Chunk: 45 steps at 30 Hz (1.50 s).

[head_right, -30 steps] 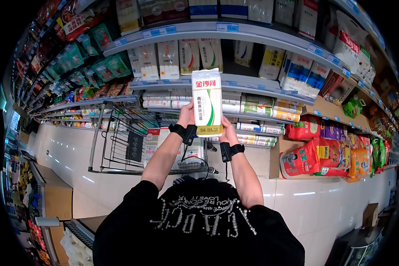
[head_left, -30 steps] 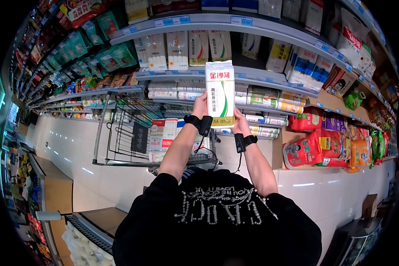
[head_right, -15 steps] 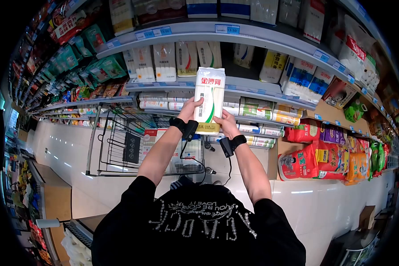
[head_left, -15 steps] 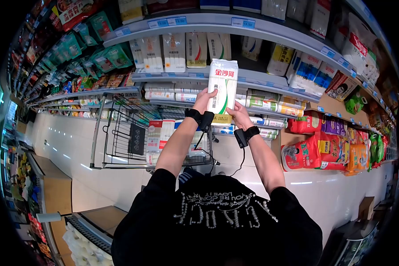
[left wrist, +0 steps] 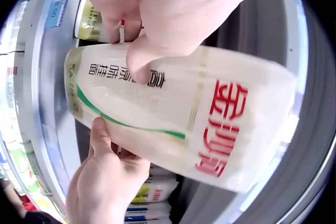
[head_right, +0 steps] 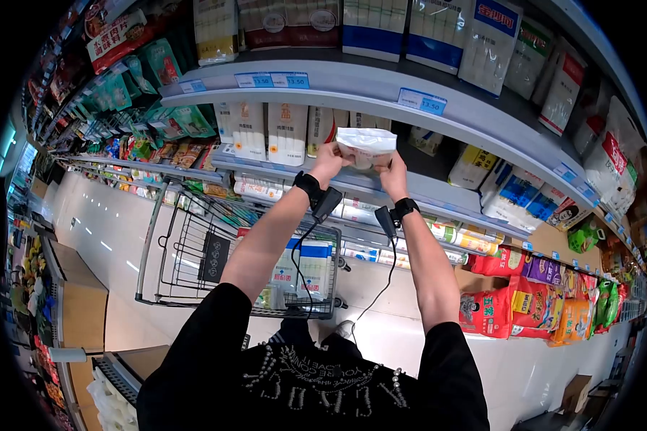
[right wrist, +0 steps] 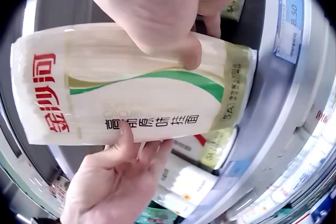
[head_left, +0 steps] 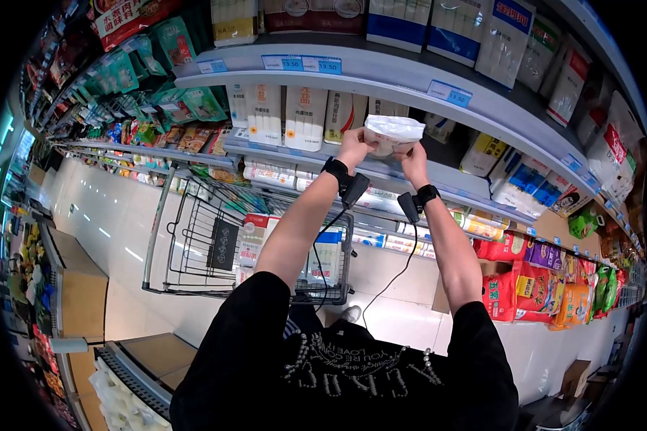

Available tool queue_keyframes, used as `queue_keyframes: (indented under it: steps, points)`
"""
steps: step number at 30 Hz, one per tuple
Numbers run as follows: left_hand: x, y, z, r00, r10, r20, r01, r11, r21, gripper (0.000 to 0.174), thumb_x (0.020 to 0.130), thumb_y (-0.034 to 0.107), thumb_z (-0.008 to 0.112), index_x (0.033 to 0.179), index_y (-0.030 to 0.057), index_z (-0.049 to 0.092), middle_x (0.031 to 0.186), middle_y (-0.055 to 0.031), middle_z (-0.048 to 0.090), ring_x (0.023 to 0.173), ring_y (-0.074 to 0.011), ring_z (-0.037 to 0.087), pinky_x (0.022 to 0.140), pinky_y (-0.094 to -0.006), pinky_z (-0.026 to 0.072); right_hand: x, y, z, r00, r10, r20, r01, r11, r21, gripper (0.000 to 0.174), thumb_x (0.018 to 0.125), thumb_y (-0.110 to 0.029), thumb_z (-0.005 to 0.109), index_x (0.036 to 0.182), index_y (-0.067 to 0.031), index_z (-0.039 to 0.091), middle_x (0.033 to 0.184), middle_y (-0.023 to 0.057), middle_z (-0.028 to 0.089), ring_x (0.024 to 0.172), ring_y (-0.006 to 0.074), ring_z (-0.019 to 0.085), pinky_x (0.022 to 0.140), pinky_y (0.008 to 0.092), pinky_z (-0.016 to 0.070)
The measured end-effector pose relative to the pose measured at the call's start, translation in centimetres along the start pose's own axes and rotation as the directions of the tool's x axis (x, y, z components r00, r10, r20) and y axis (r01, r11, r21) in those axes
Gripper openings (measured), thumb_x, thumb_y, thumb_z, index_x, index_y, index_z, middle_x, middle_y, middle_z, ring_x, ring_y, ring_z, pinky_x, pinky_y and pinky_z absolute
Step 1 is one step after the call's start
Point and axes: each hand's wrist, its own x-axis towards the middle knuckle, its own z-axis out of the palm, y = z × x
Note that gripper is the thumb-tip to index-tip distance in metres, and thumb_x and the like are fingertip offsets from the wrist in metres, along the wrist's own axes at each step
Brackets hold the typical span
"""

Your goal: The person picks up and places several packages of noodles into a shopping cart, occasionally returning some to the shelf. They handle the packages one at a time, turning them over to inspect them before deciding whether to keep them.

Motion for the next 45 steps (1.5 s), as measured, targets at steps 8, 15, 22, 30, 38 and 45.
queue_keyframes:
  steps: [8, 15, 22, 30, 38, 45]
  points:
    - [7.2, -4.9, 0.3, 0.989, 0.1, -0.113, -0.094, 0.994, 0.054, 0.024, 0.073, 0.001, 0.062, 0.096, -0.0042, 0.059, 0.088, -0.0125, 0.066, 0.079, -0.02, 0.063, 0.071, -0.029, 0.0471, 2.4, 1.6, 1.8, 0.964, 0.238, -0.114, -0.262, 0.808, -0.528, 0.032, 0.077, -0.008, 0.06, 0.105, 0.0012, 0.048, 0.097, 0.0253, 0.058, 0.097, 0.0412, 0.053, 0.079, 0.0423, 0.0435]
    - [6.2, -8.0, 0.0, 0.991, 0.137, 0.008, -0.137, 0.989, 0.05, 0.037, 0.074, 0.007, 0.062, 0.109, -0.0044, 0.053, 0.094, -0.0156, 0.063, 0.087, -0.025, 0.061, 0.076, -0.0322, 0.0461, 5.3, 4.6, 1.7, 0.976, 0.186, -0.112, -0.217, 0.851, -0.479, 0.038, 0.075, -0.011, 0.055, 0.111, -0.0036, 0.044, 0.105, 0.026, 0.053, 0.099, 0.0435, 0.05, 0.083, 0.0459, 0.0417]
    - [-6.6, -8.6, -3.6, 0.966, -0.257, 0.022, 0.241, 0.867, -0.435, 0.035, 0.085, 0.011, 0.05, 0.117, -0.0011, 0.048, 0.108, -0.0139, 0.059, 0.097, -0.0219, 0.059, 0.081, -0.0312, 0.0469, 3.4, 3.1, 2.8, 0.955, 0.218, -0.202, -0.271, 0.917, -0.292, 0.036, 0.077, -0.015, 0.059, 0.107, 0.0, 0.048, 0.109, 0.0267, 0.052, 0.103, 0.0397, 0.049, 0.085, 0.0414, 0.0406]
    - [-27.3, -36.8, -15.9, 0.629, -0.773, -0.087, 0.442, 0.447, -0.778, 0.023, 0.081, 0.021, 0.054, 0.099, 0.0062, 0.056, 0.093, -0.0073, 0.063, 0.076, -0.018, 0.061, 0.064, -0.0272, 0.0469, -11.2, -2.4, 15.2, 0.996, -0.072, -0.052, 0.043, 0.902, -0.429, 0.064, 0.072, 0.006, 0.05, 0.133, -0.0016, 0.031, 0.143, 0.0233, 0.012, 0.13, 0.0394, 0.021, 0.106, 0.0384, 0.0224]
    - [-33.3, -40.0, -24.0, 0.349, -0.901, -0.258, 0.321, 0.373, -0.871, 0.027, 0.081, 0.024, 0.054, 0.101, 0.0062, 0.055, 0.095, -0.0074, 0.064, 0.082, -0.0193, 0.062, 0.06, -0.0289, 0.0469, -29.7, 10.5, 23.9, 0.513, 0.695, 0.503, -0.431, 0.716, -0.55, 0.034, 0.072, -0.003, 0.053, 0.105, -0.0033, 0.059, 0.119, 0.021, 0.051, 0.114, 0.0347, 0.045, 0.098, 0.0371, 0.0357]
    - [-31.1, -46.8, -29.4, 0.198, -0.931, -0.307, 0.056, 0.323, -0.945, 0.033, 0.084, 0.028, 0.05, 0.11, 0.0079, 0.051, 0.1, -0.0043, 0.061, 0.088, -0.0207, 0.06, 0.067, -0.0335, 0.0462, -31.2, 12.8, 25.8, 0.452, 0.718, 0.53, -0.366, 0.691, -0.624, 0.031, 0.074, -0.002, 0.05, 0.103, -0.0021, 0.061, 0.099, 0.0152, 0.062, 0.1, 0.0264, 0.058, 0.087, 0.035, 0.0454]
